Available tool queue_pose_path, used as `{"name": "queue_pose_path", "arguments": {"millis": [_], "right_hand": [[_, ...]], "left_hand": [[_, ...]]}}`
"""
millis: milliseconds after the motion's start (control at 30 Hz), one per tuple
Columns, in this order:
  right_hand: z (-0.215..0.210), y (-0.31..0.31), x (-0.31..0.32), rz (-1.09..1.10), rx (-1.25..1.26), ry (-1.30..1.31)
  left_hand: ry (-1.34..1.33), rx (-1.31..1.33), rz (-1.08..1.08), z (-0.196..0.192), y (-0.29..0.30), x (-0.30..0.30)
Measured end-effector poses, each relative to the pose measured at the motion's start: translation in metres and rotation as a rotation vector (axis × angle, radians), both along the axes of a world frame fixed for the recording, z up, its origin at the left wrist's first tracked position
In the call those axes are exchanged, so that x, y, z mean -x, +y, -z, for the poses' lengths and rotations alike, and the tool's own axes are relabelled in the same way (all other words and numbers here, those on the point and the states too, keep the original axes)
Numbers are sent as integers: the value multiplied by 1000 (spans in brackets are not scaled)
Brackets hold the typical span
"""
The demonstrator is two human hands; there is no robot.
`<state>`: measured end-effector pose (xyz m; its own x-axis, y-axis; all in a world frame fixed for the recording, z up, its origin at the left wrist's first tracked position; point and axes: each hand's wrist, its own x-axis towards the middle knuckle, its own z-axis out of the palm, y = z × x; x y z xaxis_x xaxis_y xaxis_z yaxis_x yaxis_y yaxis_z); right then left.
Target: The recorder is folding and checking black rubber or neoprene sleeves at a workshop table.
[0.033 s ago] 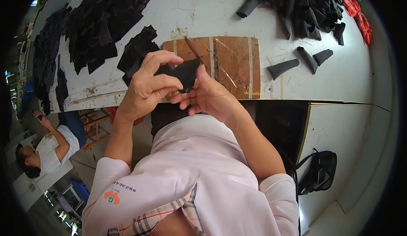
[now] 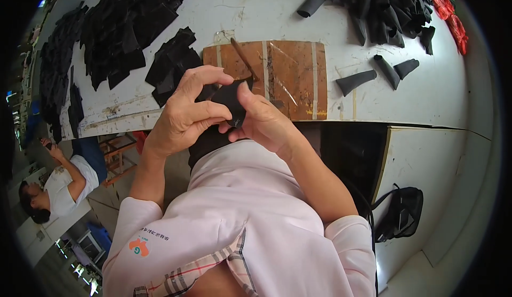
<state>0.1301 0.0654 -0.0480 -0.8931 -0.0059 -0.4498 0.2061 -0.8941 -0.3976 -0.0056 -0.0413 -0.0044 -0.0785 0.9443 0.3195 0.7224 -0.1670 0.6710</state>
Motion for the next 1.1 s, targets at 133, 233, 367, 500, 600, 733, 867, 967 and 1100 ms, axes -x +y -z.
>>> {"name": "queue_pose_path", "arguments": {"millis": [133,233,367,500,600,733,867,967,1100], "right_hand": [[4,-14,15,255,71,-23],[-7,-19,19,353,41,-87],[-3,-22,17,342,30,-55],[-1,-22,16,294,-51,-37],[-6,-7,18,-103,-798,-201],[-12,1,1,-178,-1894,-430],[-8,-13,8,241,-1434,139],[1,-21,14,304,-1565,82],[14,-24,20,372,-1828,20]], "left_hand": [[-123,-156,-509,9,-17,-27],[-730,-150,-632,19,-24,-38],[-1363,-20,-551,25,-29,-44],[-1372,19,-549,30,-30,-42],[-1226,41,-637,38,-27,-40],[-875,38,-716,44,-25,-43],[-635,-41,-681,38,-14,-53],[-331,-109,-793,39,-10,-57],[-687,-79,-864,43,-11,-46]]}}
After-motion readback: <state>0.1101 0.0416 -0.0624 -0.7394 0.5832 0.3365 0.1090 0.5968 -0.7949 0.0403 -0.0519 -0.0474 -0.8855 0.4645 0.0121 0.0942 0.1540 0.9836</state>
